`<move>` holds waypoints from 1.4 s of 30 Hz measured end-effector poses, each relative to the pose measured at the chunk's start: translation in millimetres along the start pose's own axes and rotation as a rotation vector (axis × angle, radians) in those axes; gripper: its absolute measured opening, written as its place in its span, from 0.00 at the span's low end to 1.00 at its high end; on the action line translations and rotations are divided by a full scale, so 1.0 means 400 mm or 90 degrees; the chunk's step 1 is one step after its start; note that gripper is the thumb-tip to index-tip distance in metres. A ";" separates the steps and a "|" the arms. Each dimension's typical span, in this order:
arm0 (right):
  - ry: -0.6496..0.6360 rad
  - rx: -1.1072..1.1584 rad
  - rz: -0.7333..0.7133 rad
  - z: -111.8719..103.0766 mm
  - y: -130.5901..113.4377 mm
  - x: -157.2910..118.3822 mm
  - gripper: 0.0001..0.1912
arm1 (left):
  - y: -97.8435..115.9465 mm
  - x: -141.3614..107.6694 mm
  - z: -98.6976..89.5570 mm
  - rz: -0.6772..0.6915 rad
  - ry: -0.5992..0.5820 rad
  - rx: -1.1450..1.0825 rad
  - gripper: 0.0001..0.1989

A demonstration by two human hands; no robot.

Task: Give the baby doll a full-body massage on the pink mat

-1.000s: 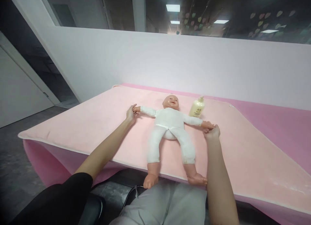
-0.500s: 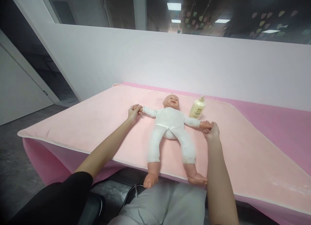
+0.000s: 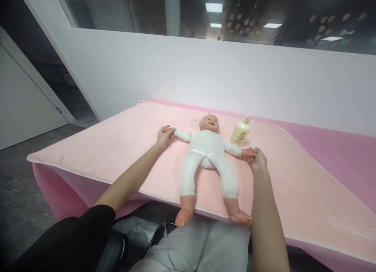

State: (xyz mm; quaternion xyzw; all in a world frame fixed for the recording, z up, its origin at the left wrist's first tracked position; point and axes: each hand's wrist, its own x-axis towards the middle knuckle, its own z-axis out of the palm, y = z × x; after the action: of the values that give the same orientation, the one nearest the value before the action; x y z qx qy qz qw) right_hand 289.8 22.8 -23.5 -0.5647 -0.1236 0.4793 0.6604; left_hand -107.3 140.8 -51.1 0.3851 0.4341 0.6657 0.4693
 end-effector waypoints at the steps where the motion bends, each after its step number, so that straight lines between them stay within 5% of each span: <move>1: 0.008 0.002 -0.005 0.002 0.000 -0.003 0.13 | 0.001 -0.001 0.000 -0.001 -0.003 -0.001 0.24; 12: 0.140 -0.101 -0.127 0.009 0.014 -0.005 0.12 | 0.001 0.001 0.002 0.007 -0.014 -0.010 0.24; 23: 0.130 -0.088 -0.104 -0.001 0.017 0.011 0.19 | -0.007 0.004 0.000 0.006 -0.001 0.034 0.21; 42: 0.121 -0.089 -0.089 0.002 0.014 0.008 0.15 | -0.009 0.005 0.005 0.001 0.003 0.064 0.15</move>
State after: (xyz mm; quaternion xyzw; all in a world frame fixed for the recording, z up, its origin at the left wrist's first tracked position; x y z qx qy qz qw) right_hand 288.0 24.9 -29.4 -0.6421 -0.1325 0.3665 0.6602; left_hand -105.0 143.9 -53.6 0.4067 0.4677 0.6445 0.4476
